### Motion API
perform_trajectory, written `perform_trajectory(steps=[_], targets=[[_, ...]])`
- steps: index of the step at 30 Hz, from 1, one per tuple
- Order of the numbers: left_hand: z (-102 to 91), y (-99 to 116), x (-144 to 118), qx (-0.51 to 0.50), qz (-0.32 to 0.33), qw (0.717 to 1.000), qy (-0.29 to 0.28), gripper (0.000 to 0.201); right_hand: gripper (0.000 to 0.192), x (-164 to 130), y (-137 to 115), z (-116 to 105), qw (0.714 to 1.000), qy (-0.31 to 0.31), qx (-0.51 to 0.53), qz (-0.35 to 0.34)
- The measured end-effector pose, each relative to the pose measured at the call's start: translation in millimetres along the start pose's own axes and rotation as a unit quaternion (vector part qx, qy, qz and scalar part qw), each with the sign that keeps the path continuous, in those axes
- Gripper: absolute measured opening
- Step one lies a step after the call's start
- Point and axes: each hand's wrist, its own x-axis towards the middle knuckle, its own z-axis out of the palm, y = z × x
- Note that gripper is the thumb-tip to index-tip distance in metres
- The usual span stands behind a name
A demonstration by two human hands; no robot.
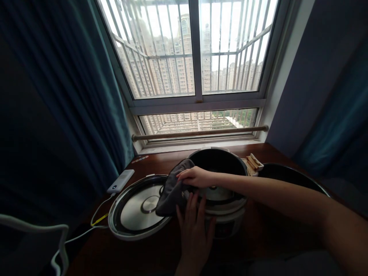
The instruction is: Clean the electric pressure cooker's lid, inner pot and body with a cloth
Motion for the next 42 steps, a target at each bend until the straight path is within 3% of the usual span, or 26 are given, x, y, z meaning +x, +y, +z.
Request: perform_trajectory(steps=[4,8,14,21,30,42], targets=[[1.3,0.3,-1.3,0.000,-0.009,1.000,-0.002,0.050,0.028,-8.4,-10.3,-1.9,0.997,-0.034,-0.065,-0.027],[-1.0,0.5,0.6,-0.012,-0.002,1.000,0.007,0.048,0.029,11.5,0.8,-3.5,0.988,-0.004,-0.154,-0.022],[-4.1,2.3,2.6,-0.010,-0.007,1.000,-0.004,0.046,0.024,32.9,25.3,-16.0,0.946,0.006,-0.283,0.156],[-5.1,1.7,0.8,0.001,-0.004,1.000,-0.016,0.048,0.031,24.8,57.2,-38.5,0.902,0.034,-0.335,0.271],[-7.7,5.2,3.4,-0.011,-0.011,1.000,-0.007,0.046,0.031,-23.4,77.5,-85.1,0.844,-0.003,-0.377,0.382],[-6.8,7.4,5.2,-0.037,-0.028,0.999,-0.010,0.047,0.033,-84.0,40.6,-85.5,0.815,-0.014,-0.424,0.395]])
